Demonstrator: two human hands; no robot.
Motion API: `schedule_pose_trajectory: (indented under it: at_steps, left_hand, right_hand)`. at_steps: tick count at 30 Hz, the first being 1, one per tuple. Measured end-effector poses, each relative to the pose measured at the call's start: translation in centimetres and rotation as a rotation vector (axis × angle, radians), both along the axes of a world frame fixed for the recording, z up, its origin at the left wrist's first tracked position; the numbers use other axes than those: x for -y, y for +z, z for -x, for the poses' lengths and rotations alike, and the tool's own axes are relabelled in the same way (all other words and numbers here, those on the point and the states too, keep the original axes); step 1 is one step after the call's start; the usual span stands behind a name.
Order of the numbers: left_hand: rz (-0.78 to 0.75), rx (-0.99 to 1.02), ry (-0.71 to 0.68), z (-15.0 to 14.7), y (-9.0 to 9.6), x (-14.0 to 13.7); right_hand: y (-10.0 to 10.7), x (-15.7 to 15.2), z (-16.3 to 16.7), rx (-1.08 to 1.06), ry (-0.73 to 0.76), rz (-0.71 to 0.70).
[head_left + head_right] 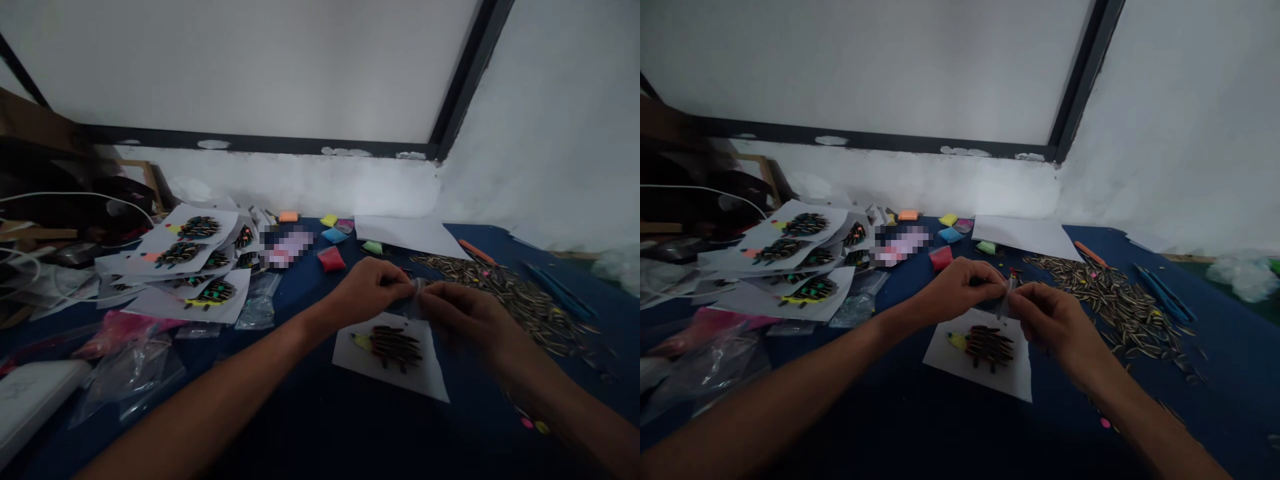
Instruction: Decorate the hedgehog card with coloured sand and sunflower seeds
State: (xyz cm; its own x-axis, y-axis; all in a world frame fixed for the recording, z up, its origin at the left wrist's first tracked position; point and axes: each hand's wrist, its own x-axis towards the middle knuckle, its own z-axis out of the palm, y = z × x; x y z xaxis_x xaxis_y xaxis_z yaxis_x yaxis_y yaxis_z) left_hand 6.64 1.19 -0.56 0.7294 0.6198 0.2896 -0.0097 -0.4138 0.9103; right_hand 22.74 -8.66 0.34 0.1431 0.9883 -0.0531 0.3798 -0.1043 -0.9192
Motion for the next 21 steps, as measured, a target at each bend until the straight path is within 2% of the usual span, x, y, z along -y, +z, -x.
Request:
schedule_pose_trajectory:
  at_steps: [5, 7, 10, 11, 13, 16, 18, 21]
  left_hand:
    - [-0.015, 0.013, 0.070, 0.3, 0.1, 0.1]
    - [-0.045, 0.039, 0.154, 0.5, 0.5, 0.2]
    - [-0.168, 0.076, 0.319, 0.6, 1.0, 0.6]
    - [-0.206, 0.075, 0.334, 0.6, 1.1, 0.8]
    - [-0.218, 0.038, 0.239, 0.4, 1.2, 1.1]
    - [-0.068, -0.005, 0.018, 0.2, 1.1, 1.3]
    - [0.035, 0.014, -0.028, 0.1, 1.0, 1.3]
    - [0.096, 0.037, -0.082, 0.1, 1.1, 1.2]
  right_hand:
    - [0.3, 0.0, 0.3, 0.028, -0.013, -0.058]
    - [0.2, 0.0, 0.4, -0.010, -0.046, -0.085]
    - [0.0, 0.0, 0.2, -0.035, -0.104, -0.137]
    - [-0.2, 0.0, 0.1, -0.039, -0.113, -0.158]
    - [-0.4, -0.1, -0.1, -0.054, -0.123, -0.192]
    - [-0.6, -0.1, -0.2, -0.084, -0.105, -0.194]
    - [-0.6, 0.0, -0.2, -0.100, -0.087, -0.189]
    - [-0.4, 0.1, -0.1, -0.113, -0.076, -0.191]
